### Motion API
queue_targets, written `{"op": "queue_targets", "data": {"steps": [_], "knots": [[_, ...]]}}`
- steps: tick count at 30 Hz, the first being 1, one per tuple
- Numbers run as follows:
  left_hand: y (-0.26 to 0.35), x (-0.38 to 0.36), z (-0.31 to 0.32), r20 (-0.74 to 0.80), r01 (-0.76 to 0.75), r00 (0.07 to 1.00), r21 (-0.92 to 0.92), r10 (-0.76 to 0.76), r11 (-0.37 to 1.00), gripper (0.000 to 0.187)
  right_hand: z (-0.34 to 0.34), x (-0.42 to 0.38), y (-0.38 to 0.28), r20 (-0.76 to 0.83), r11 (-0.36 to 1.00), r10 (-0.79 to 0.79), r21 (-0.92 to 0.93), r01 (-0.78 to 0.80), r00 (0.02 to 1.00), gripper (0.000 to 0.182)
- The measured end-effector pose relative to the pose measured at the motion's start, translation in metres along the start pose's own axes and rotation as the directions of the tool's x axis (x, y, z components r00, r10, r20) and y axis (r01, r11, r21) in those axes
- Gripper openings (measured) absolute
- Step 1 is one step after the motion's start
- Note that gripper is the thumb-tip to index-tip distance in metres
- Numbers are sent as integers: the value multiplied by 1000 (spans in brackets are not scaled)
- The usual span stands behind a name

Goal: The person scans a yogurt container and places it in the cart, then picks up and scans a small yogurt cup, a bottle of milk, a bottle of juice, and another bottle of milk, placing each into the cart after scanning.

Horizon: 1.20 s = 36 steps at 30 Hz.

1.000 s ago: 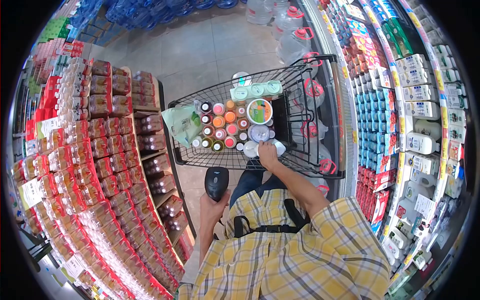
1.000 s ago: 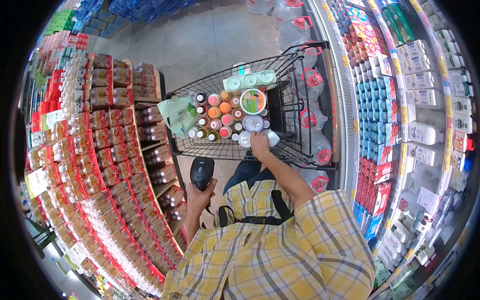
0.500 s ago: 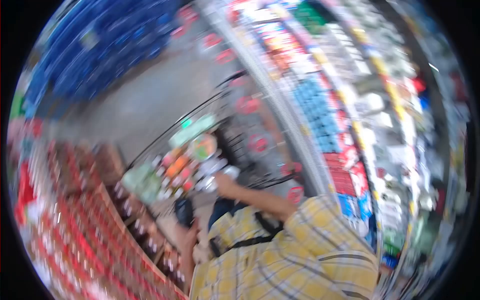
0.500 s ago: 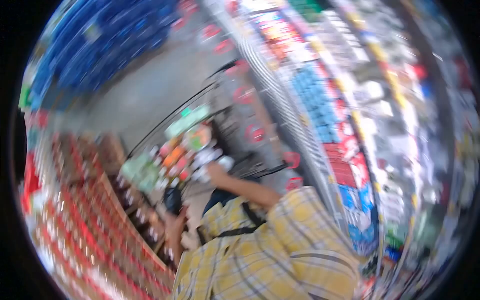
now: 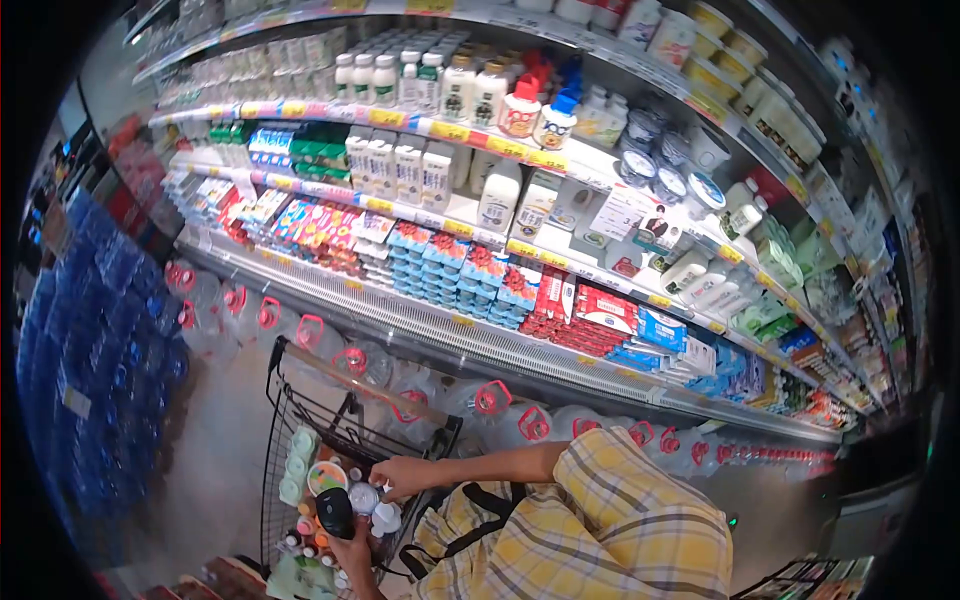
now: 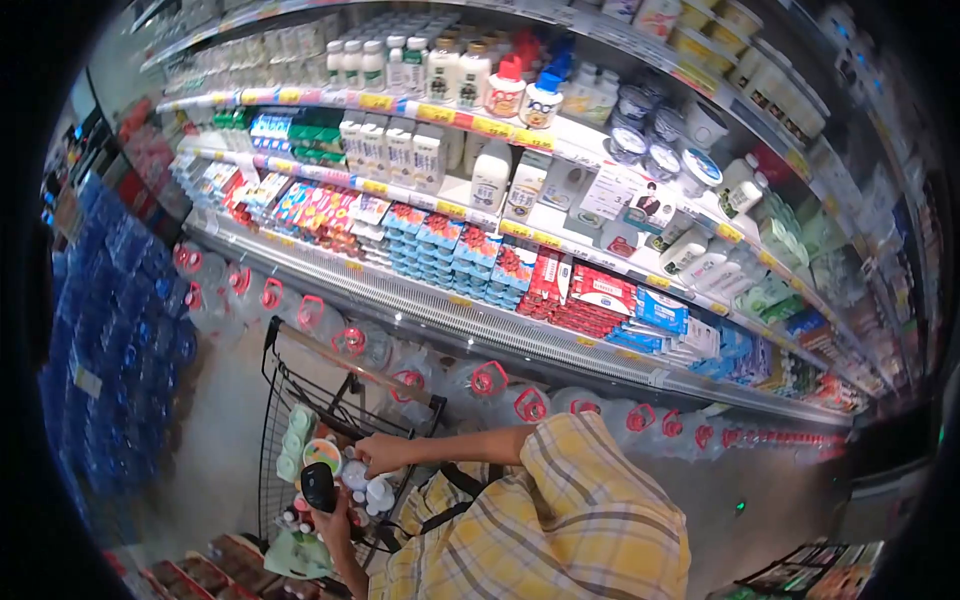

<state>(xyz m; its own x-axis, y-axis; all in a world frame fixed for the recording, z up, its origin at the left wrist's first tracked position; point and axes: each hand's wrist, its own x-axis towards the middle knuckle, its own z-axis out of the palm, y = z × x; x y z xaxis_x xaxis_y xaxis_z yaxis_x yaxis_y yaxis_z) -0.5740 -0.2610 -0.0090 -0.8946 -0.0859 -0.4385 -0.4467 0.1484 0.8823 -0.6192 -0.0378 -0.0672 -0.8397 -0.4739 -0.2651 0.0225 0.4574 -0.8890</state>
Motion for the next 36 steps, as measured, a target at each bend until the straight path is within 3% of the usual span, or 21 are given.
{"op": "queue_targets", "data": {"steps": [6, 8, 10, 11, 12, 13, 14, 15, 16, 17, 19, 25, 28, 30, 33, 36], "knots": [[25, 8, 36, 74, -67, 995, 103, 59, 992, 25, -92, -51, -10, 53, 961, -39, 274, 23, 998, 57], [31, 7, 47, 89, -79, 993, 86, 71, 993, 24, -146, -68, 1, -54, 969, -171, 170, 178, 984, 55], [31, 8, 52, 95, -78, 993, 97, 69, 992, 22, -232, -102, -35, -208, 996, -54, -77, 39, 977, 47], [30, 9, 54, 101, -82, 992, 111, 71, 990, 22, -262, -109, -9, -458, 975, -207, -174, 141, 864, 46], [29, 9, 56, 107, -86, 992, 124, 73, 989, 21, -303, -119, -6, -624, 957, -182, -291, -10, 760, 46], [28, 8, 59, 105, -89, 991, 117, 77, 989, 21, -346, -134, -16, -738, 995, -38, -88, -41, 673, 48], [26, 7, 63, 102, -92, 991, 109, 81, 990, 21, -386, -146, -20, -797, 981, 113, 184, 61, 593, 45], [25, 6, 65, 97, -95, 992, 101, 85, 990, 20, -431, -147, 17, -922, 986, -165, -152, 66, 350, 43], [22, 3, 68, 77, -93, 993, 114, 85, 989, 21, -466, -164, -3, -960, 987, -77, -112, -117, 268, 49], [18, 3, 70, 58, -91, 995, 126, 85, 988, 21, -491, -178, -16, -993, 953, -59, -87, -291, 103, 56], [21, -2, 76, 20, -83, 997, 160, 81, 984, 22, -549, -184, 6, -978, 912, -183, -132, -388, -99, 59], [30, -24, 88, -58, -36, 997, 171, 47, 985, 25, -612, -166, 20, -975, 805, -134, -4, -593, -175, 86], [1, -21, 82, -100, -8, 995, 108, 19, 994, 27, -630, -156, 32, -976, 836, 104, 189, -515, -190, 96], [-12, -24, 80, -163, -73, 983, 59, 82, 996, 30, -636, -150, 38, -971, 835, 109, 204, -511, -211, 98], [-19, -32, 80, -191, -40, 980, 36, 46, 999, 33, -632, -148, 34, -961, 823, 136, 246, -512, -241, 96], [-20, -39, 80, -239, 121, 967, 106, -93, 987, 33, -629, -147, 32, -961, 821, 134, 245, -515, -243, 94]]}}
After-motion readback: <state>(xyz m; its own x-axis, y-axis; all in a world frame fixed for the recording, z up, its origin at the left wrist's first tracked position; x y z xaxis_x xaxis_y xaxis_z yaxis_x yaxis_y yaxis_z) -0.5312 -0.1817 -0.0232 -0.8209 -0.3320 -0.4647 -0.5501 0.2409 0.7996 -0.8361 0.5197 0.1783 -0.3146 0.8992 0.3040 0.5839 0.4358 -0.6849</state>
